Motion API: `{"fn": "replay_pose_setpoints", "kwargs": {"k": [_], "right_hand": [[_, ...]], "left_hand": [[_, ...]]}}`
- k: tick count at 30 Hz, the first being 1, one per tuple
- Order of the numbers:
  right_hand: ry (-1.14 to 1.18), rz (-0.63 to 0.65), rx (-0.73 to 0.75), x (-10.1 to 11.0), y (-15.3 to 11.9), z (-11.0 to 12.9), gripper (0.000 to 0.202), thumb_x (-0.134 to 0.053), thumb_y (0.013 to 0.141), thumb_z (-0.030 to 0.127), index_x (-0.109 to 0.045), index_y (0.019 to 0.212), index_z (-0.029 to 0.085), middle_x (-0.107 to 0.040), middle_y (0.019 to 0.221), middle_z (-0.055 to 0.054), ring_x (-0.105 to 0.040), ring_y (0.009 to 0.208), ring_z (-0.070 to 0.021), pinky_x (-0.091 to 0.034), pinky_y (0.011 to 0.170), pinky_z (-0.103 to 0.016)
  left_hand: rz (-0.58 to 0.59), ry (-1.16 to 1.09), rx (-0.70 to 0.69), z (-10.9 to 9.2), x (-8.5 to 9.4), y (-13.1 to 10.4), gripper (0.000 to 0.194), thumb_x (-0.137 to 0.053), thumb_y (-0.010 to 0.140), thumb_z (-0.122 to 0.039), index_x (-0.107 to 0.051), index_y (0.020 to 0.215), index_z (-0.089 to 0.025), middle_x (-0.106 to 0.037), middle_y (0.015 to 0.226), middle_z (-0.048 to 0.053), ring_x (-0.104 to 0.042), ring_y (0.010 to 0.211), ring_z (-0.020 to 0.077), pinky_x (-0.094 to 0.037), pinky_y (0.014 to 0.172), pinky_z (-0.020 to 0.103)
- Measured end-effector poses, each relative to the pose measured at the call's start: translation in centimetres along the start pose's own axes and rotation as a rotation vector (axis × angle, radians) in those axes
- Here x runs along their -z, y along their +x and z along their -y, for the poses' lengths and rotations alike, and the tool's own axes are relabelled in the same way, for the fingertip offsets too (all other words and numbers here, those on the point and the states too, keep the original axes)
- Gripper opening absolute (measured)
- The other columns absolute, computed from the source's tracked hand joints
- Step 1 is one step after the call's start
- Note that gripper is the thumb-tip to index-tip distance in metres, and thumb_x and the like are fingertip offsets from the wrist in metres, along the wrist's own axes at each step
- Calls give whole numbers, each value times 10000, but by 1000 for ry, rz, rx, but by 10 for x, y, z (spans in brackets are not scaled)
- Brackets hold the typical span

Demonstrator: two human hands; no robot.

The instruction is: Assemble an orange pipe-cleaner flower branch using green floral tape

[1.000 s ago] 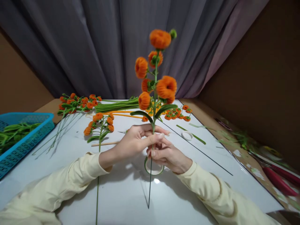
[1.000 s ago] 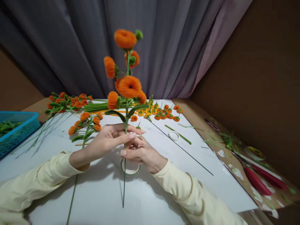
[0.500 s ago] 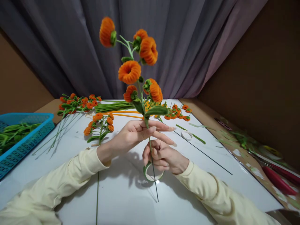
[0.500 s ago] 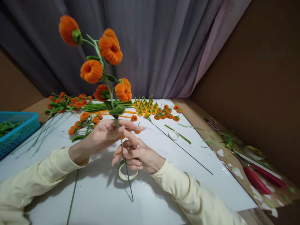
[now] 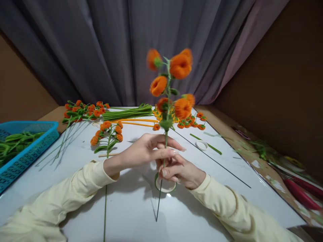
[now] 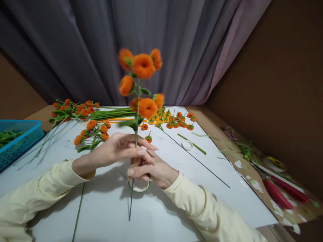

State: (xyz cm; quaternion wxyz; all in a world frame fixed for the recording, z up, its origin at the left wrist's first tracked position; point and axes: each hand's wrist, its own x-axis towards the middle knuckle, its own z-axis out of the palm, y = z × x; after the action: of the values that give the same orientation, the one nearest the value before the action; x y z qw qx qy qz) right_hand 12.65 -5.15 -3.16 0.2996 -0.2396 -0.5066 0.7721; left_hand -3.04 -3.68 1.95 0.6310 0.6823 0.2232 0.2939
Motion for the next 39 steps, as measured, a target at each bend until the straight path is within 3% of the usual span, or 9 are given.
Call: {"fn": "replay_pose_setpoints", "kwargs": {"k": [3, 6, 10, 17, 21, 25, 32, 39], "right_hand": [[62, 107, -7, -1, 2, -1, 356, -819, 617, 328, -524, 569, 135, -397, 371, 96, -288, 298, -8, -156, 301, -163], [160, 170, 5, -1, 4, -5, 324, -817, 636, 311, -549, 620, 130, -500, 436, 73, -285, 300, 1, -197, 291, -141], [303, 165, -7, 2, 6, -11, 339, -817, 656, 332, -547, 662, 126, -632, 580, 21, -275, 316, 13, -224, 279, -116], [275, 149, -12, 2, 4, -9, 342, -829, 636, 371, -621, 690, 104, -622, 552, 7, -307, 311, 4, -215, 276, -128], [224, 64, 3, 4, 2, -4, 313, -839, 619, 335, -618, 666, 118, -634, 576, 5, -330, 314, 0, -199, 287, -144], [177, -35, 14, 4, 1, 0, 344, -850, 592, 338, -600, 684, 120, -614, 580, 5, -360, 337, -9, -179, 294, -144], [254, -49, 66, -1, 4, -4, 417, -867, 556, 307, -485, 618, 152, -565, 575, 33, -385, 398, -29, -237, 293, -121], [312, 24, 92, 1, 4, -7, 282, -797, 664, 260, -540, 712, 154, -597, 569, 26, -290, 346, -10, -248, 287, -112]], "left_hand": [[37, -24, -22, -1, -1, -1, 225, -563, 906, -286, -674, 1026, -132, -740, 923, 106, -700, 704, 165, -517, 551, 200], [56, -113, -127, -3, 0, -1, 193, -561, 912, -242, -680, 1017, -133, -729, 994, 114, -702, 838, 180, -537, 679, 218], [42, -171, -187, -3, 3, 0, 184, -530, 930, -207, -664, 1036, -139, -730, 978, 108, -693, 904, 195, -527, 805, 278], [38, -146, -169, -2, 2, 0, 226, -509, 936, -262, -639, 1079, -143, -736, 874, 110, -686, 916, 245, -542, 770, 343], [-112, 91, -97, -8, -2, 1, 194, -591, 878, -285, -667, 997, -152, -726, 916, 87, -686, 849, 204, -536, 699, 267], [-275, 225, 32, -12, -7, 1, 140, -667, 793, -256, -678, 867, -138, -714, 743, 39, -664, 643, 162, -510, 575, 230], [-223, 24, 6, -8, -7, -1, 223, -616, 835, -288, -680, 958, -114, -714, 725, 65, -645, 576, 153, -504, 523, 236], [-194, -141, -146, -1, 4, 2, 242, -586, 889, -293, -668, 1062, -145, -674, 716, 22, -620, 565, 93, -485, 538, 178]]}}
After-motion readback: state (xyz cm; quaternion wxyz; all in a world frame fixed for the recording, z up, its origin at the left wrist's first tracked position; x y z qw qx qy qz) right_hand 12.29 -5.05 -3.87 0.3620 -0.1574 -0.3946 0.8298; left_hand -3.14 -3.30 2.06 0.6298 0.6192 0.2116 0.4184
